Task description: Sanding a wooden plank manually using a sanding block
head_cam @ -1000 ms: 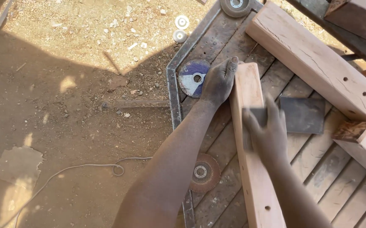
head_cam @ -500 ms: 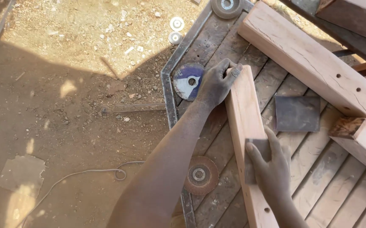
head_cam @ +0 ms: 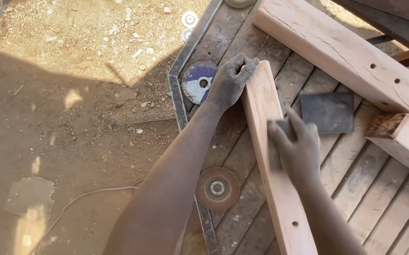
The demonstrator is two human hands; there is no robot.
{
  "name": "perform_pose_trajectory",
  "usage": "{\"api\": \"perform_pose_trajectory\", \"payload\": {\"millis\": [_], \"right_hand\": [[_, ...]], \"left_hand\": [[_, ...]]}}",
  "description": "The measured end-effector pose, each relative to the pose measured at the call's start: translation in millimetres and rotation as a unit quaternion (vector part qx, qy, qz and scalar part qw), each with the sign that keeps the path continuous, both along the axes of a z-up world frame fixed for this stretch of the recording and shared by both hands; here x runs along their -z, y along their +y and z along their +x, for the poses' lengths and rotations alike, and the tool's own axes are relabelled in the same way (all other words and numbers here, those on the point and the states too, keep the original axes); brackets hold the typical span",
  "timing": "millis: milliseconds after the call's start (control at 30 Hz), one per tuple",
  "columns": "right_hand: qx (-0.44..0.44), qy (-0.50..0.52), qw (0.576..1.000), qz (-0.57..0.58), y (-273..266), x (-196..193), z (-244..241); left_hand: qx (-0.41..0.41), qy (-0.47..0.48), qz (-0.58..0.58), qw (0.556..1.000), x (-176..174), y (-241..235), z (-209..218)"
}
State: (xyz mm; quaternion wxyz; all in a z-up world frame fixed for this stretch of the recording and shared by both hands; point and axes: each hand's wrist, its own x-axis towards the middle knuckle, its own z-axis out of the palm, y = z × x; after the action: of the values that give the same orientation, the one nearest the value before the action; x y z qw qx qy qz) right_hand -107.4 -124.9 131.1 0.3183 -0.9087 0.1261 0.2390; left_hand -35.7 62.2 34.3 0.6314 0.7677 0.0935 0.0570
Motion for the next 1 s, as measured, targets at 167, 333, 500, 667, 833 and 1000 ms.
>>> {"api": "perform_pose_trajectory", "payload": {"millis": [167, 333, 500, 667, 833, 1000], "right_hand": [[-0.076, -0.138, 0.987, -0.013, 15.2, 14.2, 30.4], [0.018, 0.059, 0.996, -0.061, -13.9, -27.3, -55.6], [-0.058, -0.065, 0.996, -0.014, 10.0, 34.7, 44.6], [-0.125, -0.130, 0.983, -0.019, 28.3, 45.8, 83.5], [-0.013, 0.008, 0.999, -0.041, -10.3, -18.2, -36.5], [-0.050, -0.046, 0.997, -0.027, 12.0, 4.2, 8.7]], "left_hand": [[0.026, 0.010, -0.007, 1.000, -2.2, -3.2, -1.5], [0.027, 0.038, -0.054, 0.997, -0.8, -0.6, -2.5], [-0.026, 0.057, -0.063, 0.996, 39.7, -3.2, 8.4], [-0.035, 0.049, -0.062, 0.996, 38.2, -3.6, 7.6], [-0.031, 0.031, -0.050, 0.998, 35.2, -5.3, 13.1], [-0.033, 0.046, -0.017, 0.998, 48.8, -0.6, 18.3]]}}
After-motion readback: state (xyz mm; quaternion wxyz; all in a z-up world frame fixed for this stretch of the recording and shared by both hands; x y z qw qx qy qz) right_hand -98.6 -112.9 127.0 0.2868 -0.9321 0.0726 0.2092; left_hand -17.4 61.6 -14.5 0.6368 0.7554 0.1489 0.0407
